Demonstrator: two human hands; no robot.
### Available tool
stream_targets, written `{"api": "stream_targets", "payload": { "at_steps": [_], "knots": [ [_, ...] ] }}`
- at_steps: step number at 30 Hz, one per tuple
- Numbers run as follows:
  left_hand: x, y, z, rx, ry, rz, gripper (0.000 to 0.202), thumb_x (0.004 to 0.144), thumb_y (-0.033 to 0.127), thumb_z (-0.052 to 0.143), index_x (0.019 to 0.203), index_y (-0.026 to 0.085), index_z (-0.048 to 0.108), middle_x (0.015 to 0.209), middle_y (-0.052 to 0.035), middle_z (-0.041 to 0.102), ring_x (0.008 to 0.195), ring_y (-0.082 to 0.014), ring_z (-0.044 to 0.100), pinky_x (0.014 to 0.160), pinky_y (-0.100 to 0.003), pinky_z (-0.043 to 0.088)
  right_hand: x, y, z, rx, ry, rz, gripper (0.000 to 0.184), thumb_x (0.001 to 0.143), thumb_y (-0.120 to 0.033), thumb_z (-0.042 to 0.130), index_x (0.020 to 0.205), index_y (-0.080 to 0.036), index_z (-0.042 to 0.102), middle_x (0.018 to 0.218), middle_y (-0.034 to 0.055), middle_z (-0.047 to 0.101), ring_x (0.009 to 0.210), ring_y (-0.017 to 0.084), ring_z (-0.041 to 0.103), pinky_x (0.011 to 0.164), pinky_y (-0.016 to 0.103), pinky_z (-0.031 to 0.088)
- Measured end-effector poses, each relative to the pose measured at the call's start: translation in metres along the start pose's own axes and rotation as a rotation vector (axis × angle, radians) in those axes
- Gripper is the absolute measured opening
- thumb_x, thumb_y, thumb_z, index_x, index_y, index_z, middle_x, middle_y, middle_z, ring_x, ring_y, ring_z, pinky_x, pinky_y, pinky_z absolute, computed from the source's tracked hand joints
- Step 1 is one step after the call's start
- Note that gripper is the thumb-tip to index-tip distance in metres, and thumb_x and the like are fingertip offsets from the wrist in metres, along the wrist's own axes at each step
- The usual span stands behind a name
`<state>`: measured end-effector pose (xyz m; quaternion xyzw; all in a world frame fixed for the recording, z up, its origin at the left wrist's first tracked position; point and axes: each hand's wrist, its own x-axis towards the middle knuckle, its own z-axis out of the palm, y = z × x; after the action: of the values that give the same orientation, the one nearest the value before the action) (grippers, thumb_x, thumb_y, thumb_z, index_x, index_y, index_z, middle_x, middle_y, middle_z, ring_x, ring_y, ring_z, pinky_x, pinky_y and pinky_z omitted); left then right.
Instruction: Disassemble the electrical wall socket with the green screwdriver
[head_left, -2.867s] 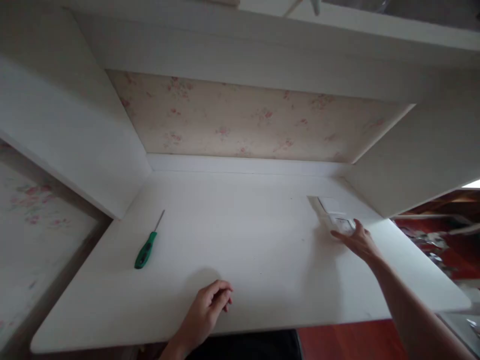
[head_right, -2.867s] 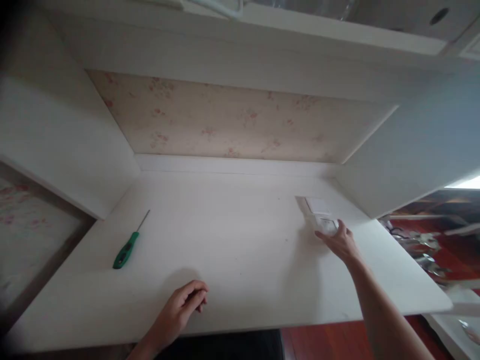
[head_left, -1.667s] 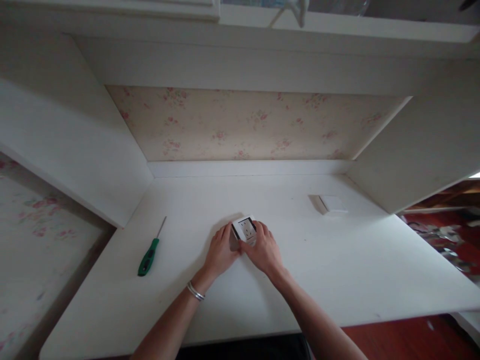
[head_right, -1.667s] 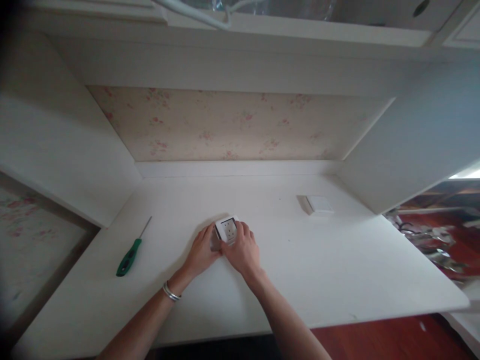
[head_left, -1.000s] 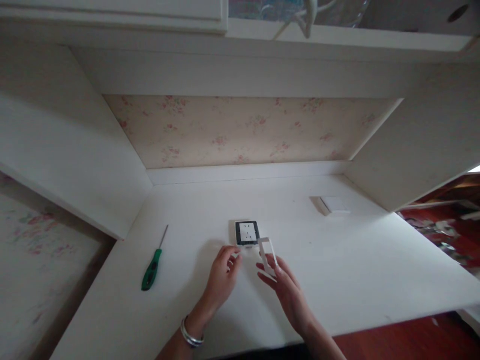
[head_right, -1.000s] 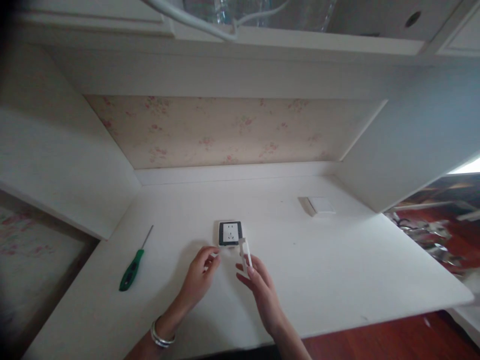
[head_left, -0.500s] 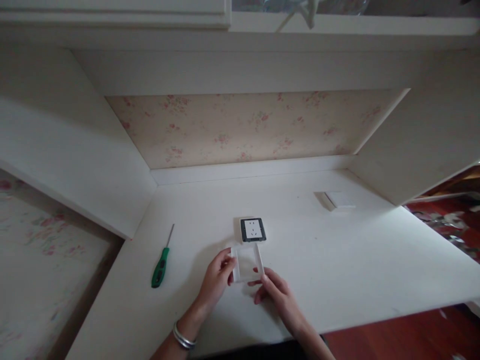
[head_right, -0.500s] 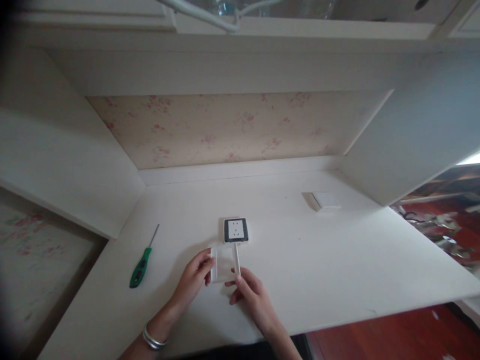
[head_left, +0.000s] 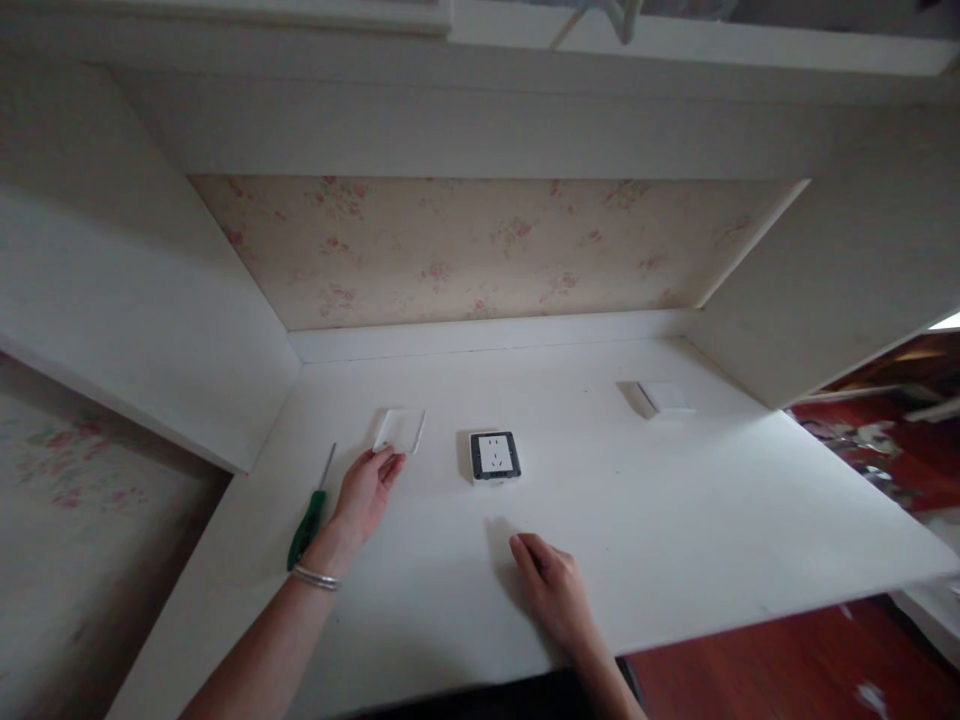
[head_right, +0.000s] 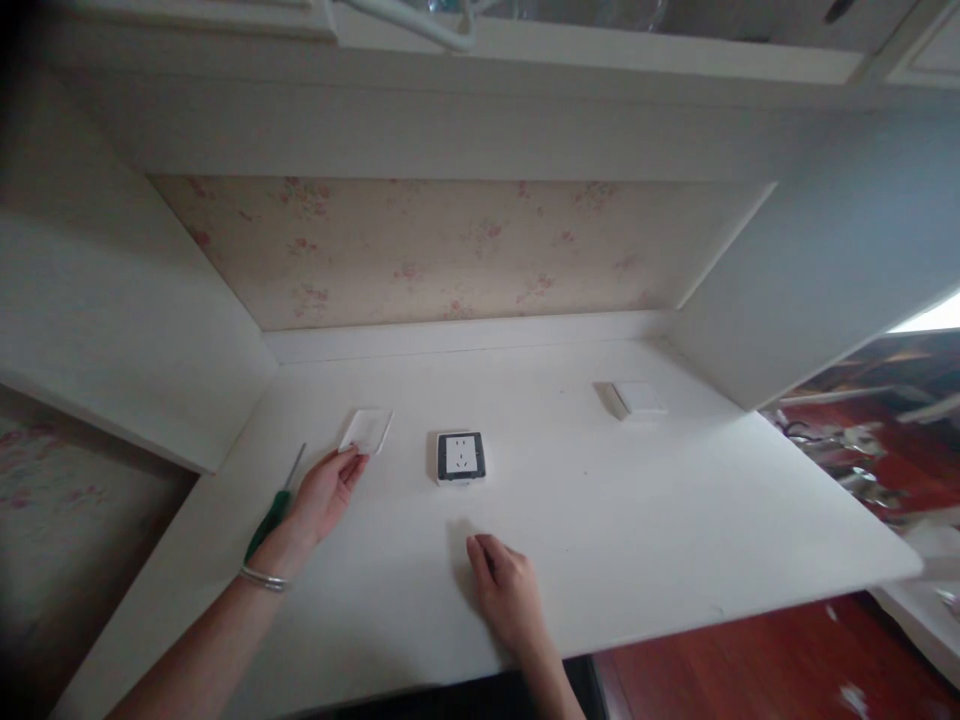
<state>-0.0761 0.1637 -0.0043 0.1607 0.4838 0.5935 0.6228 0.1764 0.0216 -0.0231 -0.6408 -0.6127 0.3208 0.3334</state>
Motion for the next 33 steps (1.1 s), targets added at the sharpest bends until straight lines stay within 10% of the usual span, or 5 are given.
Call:
{"api": "stream_targets", "payload": {
  "at_steps": [11, 20, 27, 33],
  "knots": [
    [0.065, 0.008, 0.002, 0.045, 0.114, 0.118, 0.018, 0.077, 0.000, 0.051, 0.069, 0.016, 0.056, 0.070, 0.0012, 0.063, 0.070, -0.0069, 0.062, 0.077, -0.021, 0.052, -0.005, -0.005, -0.001, -0.158, -0.083, -0.098, 0.036, 0.094, -0.039, 0.033, 0.080, -0.021, 0.061, 0.068, 0.0025, 0.062, 0.064, 0.015, 0.058, 0.061, 0.024, 0.037],
    [0.005, 0.017, 0.002, 0.310, 0.108, 0.261, 0.029, 0.067, 0.015, 0.066, 0.094, 0.019, 0.058, 0.083, -0.0001, 0.062, 0.076, -0.0151, 0.063, 0.073, -0.030, 0.052, -0.007, 0.002, -0.010, -0.191, -0.221, -0.191, 0.034, 0.094, -0.036, 0.035, 0.074, -0.021, 0.057, 0.066, 0.0000, 0.059, 0.063, 0.012, 0.055, 0.060, 0.023, 0.034],
    [-0.051, 0.022, -0.053, 1.494, 0.466, 0.805, 0.035, 0.080, 0.035, 0.050, 0.109, 0.016, 0.057, 0.109, -0.0125, 0.058, 0.102, -0.0273, 0.054, 0.091, -0.041, 0.040, -0.006, 0.004, -0.016, -0.157, -0.272, -0.242, 0.031, 0.093, -0.034, 0.038, 0.072, -0.022, 0.058, 0.067, -0.0004, 0.061, 0.063, 0.012, 0.055, 0.059, 0.023, 0.034],
    [-0.056, 0.012, -0.105, 1.925, 0.464, 0.593, 0.047, 0.081, 0.043, 0.045, 0.116, 0.012, 0.052, 0.105, -0.0167, 0.059, 0.099, -0.0312, 0.055, 0.091, -0.043, 0.038, -0.005, 0.003, -0.018, -0.137, -0.306, -0.231, 0.030, 0.092, -0.035, 0.040, 0.072, -0.022, 0.058, 0.067, -0.0002, 0.062, 0.064, 0.013, 0.057, 0.060, 0.024, 0.035]
  ]
}}
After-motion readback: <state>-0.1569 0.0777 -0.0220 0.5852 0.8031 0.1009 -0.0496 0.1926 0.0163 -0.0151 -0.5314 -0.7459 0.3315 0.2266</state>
